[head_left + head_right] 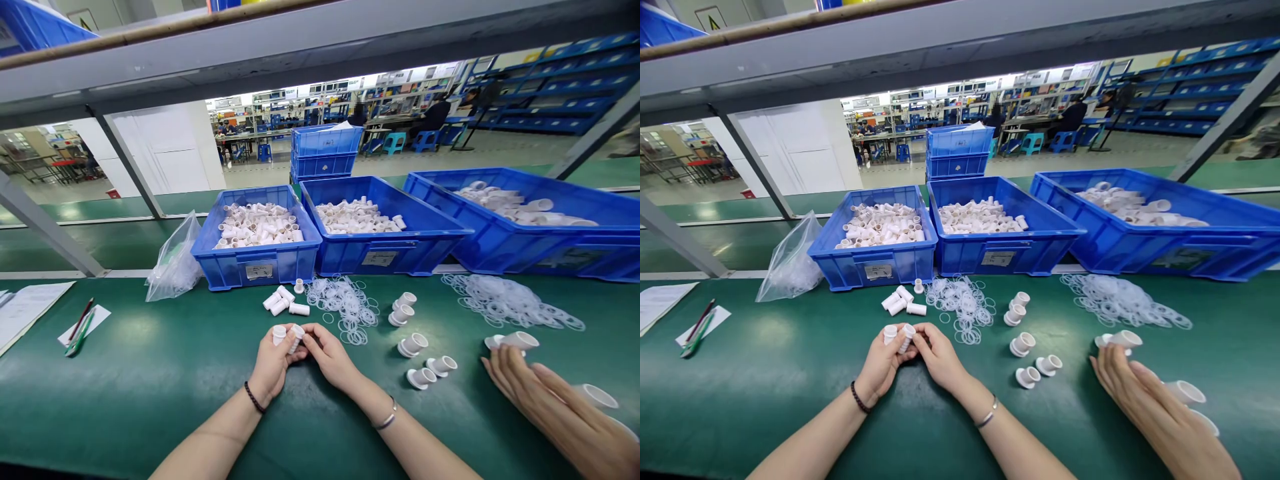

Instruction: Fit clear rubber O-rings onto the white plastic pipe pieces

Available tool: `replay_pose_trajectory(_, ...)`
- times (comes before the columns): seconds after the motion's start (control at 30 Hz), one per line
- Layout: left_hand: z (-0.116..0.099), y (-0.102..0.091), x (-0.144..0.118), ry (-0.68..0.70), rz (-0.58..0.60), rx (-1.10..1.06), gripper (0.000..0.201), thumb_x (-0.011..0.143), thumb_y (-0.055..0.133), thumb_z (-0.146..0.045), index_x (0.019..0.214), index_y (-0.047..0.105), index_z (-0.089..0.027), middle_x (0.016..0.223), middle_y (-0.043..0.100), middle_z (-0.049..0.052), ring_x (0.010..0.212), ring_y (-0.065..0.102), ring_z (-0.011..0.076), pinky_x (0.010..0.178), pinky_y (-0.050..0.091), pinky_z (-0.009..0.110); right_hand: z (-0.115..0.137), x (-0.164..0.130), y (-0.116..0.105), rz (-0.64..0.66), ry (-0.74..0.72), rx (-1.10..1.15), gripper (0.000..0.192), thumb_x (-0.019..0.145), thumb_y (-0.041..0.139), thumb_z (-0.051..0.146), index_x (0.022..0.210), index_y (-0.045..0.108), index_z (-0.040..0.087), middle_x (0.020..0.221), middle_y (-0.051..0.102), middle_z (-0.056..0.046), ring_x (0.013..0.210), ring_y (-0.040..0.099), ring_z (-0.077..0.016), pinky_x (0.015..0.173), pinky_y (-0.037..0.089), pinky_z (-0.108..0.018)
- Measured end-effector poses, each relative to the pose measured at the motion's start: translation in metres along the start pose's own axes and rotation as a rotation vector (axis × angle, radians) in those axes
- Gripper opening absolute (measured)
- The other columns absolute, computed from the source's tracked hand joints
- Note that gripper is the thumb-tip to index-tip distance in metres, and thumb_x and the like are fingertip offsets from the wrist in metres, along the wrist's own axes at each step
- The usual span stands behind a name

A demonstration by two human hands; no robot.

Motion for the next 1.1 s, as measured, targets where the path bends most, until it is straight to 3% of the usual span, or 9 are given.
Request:
replay_pose_trajectory(0.23, 0.004, 0.0, 0.002, -0.091, 0.025, -0.053, 0.045, 0.065, 0.084, -0.035, 0.094, 0.058, -0.013, 0.083, 0.068, 0.005, 0.062, 0.062, 0.0105, 0.059, 0.054, 0.023, -0.005, 0.001, -0.004, -0.022, -0.032, -0.101, 0.03, 0.093, 0.046, 0.044, 0.1, 0.061, 0.02, 0.091, 0.062, -0.005, 0.081, 0.058, -0.0174, 0.074, 0.049, -0.03)
replay_pose_trajectory(0.5, 0.005, 0.006, -0.005, -0.147, 0.091, -0.007, 0.054, 0.063, 0.083, -0.043, 0.096, 0.052, -0.015, 0.076, 0.066, 0.003, 0.062, 0.064, 0.0138, 0.055, 0.053, 0.024, -0.003, 0.001, -0.002, 0.01, 0.018, 0.099, 0.032, 0.085, 0.058, 0.051, 0.092, 0.06, 0.02, 0.089, 0.058, -0.003, 0.076, 0.057, -0.0159, 0.069, 0.05, -0.028)
replay_pose_trajectory(0.57, 0.005, 0.004, -0.004, -0.158, 0.082, 0.023, 0.058, 0.061, 0.083, -0.045, 0.099, 0.051, -0.016, 0.079, 0.067, 0.004, 0.064, 0.065, 0.0147, 0.055, 0.052, 0.024, -0.002, 0.004, -0.016, -0.062, 0.015, 0.231, 0.033, 0.084, 0.058, 0.052, 0.093, 0.056, 0.021, 0.09, 0.06, -0.004, 0.079, 0.06, -0.0176, 0.072, 0.051, -0.031)
replay_pose_trajectory(0.67, 0.002, -0.001, -0.001, -0.113, 0.043, 0.108, 0.055, 0.061, 0.083, -0.042, 0.097, 0.05, -0.017, 0.064, 0.058, -0.004, 0.05, 0.055, 0.0081, 0.048, 0.041, 0.018, -0.004, 0.008, -0.057, -0.278, -0.013, 0.33, 0.035, 0.086, 0.052, 0.055, 0.099, 0.05, 0.023, 0.092, 0.063, -0.005, 0.082, 0.063, -0.021, 0.073, 0.052, -0.035)
replay_pose_trajectory(0.73, -0.001, -0.001, 0.0, -0.074, 0.067, 0.133, 0.049, 0.066, 0.079, -0.042, 0.097, 0.049, -0.018, 0.06, 0.051, -0.008, 0.047, 0.048, 0.0056, 0.046, 0.035, 0.018, -0.008, 0.01, -0.084, -0.388, -0.001, 0.103, 0.031, 0.085, 0.054, 0.052, 0.093, 0.052, 0.022, 0.081, 0.063, -0.004, 0.074, 0.062, -0.021, 0.069, 0.051, -0.034)
replay_pose_trajectory(0.83, -0.002, 0.004, -0.001, -0.042, 0.147, 0.101, 0.041, 0.076, 0.066, -0.05, 0.096, 0.046, -0.02, 0.068, 0.052, -0.006, 0.052, 0.05, 0.0072, 0.051, 0.036, 0.02, -0.006, 0.012, -0.1, -0.393, -0.054, -0.441, 0.018, 0.085, 0.057, 0.039, 0.083, 0.059, 0.022, 0.08, 0.065, -0.005, 0.075, 0.061, -0.022, 0.071, 0.047, -0.034)
replay_pose_trajectory(0.97, 0.001, 0.006, 0.0, -0.005, 0.182, 0.238, 0.043, 0.08, 0.059, -0.054, 0.101, 0.047, -0.019, 0.074, 0.054, -0.002, 0.058, 0.052, 0.0099, 0.055, 0.038, 0.023, -0.006, 0.014, -0.079, -0.244, -0.137, -0.892, 0.01, 0.085, 0.053, 0.023, 0.084, 0.063, 0.023, 0.08, 0.066, -0.005, 0.081, 0.061, -0.0217, 0.067, 0.043, -0.029)
replay_pose_trajectory(1.1, 0.002, 0.004, 0.004, 0.087, 0.201, 0.438, 0.044, 0.08, 0.06, -0.051, 0.106, 0.048, -0.017, 0.087, 0.056, 0.004, 0.066, 0.052, 0.0122, 0.059, 0.041, 0.025, -0.013, 0.018, -0.063, -0.116, 0.013, -1.075, 0.013, 0.083, 0.053, 0.014, 0.082, 0.062, 0.023, 0.074, 0.062, -0.003, 0.076, 0.059, -0.0185, 0.059, 0.037, -0.024)
Point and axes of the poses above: each hand's wrist, its own x-axis towards the middle knuckle, its own y-axis out of the palm, z = x × y, the point moved 7 cm from there along x, towards the middle knuckle
